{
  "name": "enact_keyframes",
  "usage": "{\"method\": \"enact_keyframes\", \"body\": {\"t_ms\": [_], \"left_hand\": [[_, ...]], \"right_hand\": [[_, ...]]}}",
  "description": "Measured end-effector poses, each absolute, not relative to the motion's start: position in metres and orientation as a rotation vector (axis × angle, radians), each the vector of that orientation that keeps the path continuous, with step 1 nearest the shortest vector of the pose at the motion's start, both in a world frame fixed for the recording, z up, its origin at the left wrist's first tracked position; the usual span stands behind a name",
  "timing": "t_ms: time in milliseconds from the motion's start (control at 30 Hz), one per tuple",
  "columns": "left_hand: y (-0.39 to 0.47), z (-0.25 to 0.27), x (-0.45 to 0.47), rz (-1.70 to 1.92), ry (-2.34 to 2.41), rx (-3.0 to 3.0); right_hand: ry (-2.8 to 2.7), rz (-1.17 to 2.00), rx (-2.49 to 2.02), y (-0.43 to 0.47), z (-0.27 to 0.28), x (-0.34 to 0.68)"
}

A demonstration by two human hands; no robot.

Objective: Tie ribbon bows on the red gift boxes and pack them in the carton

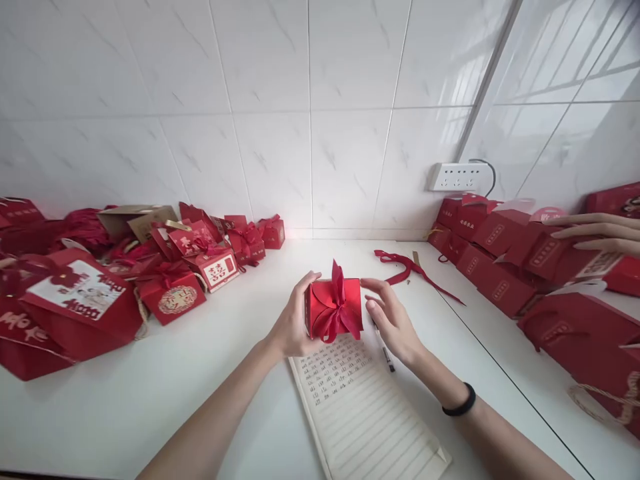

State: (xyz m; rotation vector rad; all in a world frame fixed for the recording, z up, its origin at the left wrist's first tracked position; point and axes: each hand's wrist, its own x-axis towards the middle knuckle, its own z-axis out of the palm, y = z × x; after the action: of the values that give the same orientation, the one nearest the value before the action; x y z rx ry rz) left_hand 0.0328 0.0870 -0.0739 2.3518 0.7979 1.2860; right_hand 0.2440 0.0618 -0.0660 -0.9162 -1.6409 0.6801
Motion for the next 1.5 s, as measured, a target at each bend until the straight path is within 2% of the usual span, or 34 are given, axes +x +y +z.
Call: {"method": "enact_keyframes", "body": {"t_ms": [233,433,533,700,833,900,1000,1133,1233,1433,1500], "left_hand": [[0.089,-0.072,0.035,1.192,0.672,2.484],[0.079,-0.062,0.032,0.928,0.794,2.451],[0.075,-0.062,0.035,0.967,0.874,2.357],[0.087,-0.066,0.037,1.294,0.903,1.815],[0.098,-0.058,0.028,1.489,0.736,1.183],[0.097,-0.051,0.024,1.496,0.704,0.885],[0.09,-0.042,0.022,1.389,0.631,0.606],[0.083,-0.04,0.023,1.252,0.591,0.433],[0.082,-0.045,0.025,1.248,0.575,0.41],[0.083,-0.057,0.024,1.214,0.528,0.411],[0.082,-0.058,0.022,1.212,0.511,0.403]], "right_hand": [[-1.668,0.685,-0.859,0.059,-0.061,0.24],[-1.655,0.593,-0.96,0.06,-0.06,0.239],[-1.66,0.592,-0.946,0.058,-0.059,0.238],[-1.57,0.644,-0.942,0.061,-0.065,0.242],[-1.681,0.415,-1.328,0.07,-0.068,0.254],[-1.821,0.317,-1.697,0.073,-0.068,0.26],[-2.006,0.339,-2.106,0.072,-0.068,0.263],[-2.213,0.388,-1.995,0.071,-0.073,0.263],[-2.062,0.585,-1.823,0.075,-0.074,0.263],[-1.362,1.384,-1.201,0.082,-0.071,0.263],[-1.169,1.486,-1.025,0.083,-0.068,0.266]]}}
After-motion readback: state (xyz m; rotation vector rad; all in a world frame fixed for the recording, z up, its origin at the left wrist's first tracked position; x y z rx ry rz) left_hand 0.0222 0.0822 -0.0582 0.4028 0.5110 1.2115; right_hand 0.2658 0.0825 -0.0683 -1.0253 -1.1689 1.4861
